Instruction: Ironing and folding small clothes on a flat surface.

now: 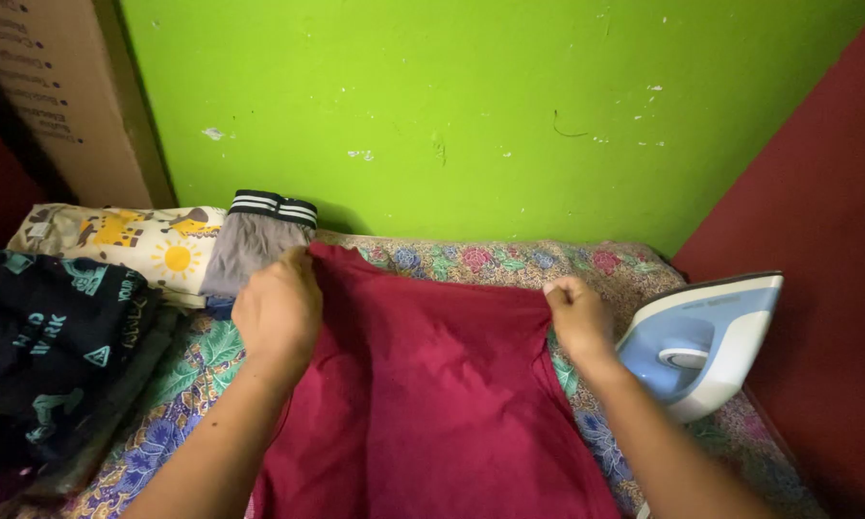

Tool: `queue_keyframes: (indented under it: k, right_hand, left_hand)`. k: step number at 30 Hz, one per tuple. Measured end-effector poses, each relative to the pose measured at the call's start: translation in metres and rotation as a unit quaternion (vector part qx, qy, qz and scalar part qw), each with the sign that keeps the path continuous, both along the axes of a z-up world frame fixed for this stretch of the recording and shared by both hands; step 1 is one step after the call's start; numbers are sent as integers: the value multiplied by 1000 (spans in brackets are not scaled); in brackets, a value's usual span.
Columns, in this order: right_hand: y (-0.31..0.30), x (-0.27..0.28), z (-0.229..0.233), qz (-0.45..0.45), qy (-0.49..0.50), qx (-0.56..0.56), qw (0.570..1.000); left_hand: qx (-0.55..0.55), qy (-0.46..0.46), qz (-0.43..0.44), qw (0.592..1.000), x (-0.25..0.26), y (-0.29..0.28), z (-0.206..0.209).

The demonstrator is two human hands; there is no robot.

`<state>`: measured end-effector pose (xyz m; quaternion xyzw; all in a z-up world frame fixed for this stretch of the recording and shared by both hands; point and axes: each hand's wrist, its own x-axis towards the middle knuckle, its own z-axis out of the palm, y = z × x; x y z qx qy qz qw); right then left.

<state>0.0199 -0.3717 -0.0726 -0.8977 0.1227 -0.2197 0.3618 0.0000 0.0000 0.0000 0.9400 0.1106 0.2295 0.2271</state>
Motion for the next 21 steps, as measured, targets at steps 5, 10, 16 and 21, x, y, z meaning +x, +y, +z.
queue_keyframes:
  k: [5, 10, 16, 21]
  right_hand:
    - [25, 2, 38, -32, 51, 257, 964]
    - [30, 14, 43, -12, 50, 364, 930]
    - [40, 17, 46, 42, 5, 196, 980]
    - [71, -15, 20, 175, 73, 4, 982]
  left_hand:
    - [-235, -42, -18, 971, 30, -6, -16]
    - [-392, -67, -70, 915, 49, -11, -19]
    - [-316, -144, -264, 900, 69, -23, -57]
    - [-167, -23, -199, 966, 2, -47, -95]
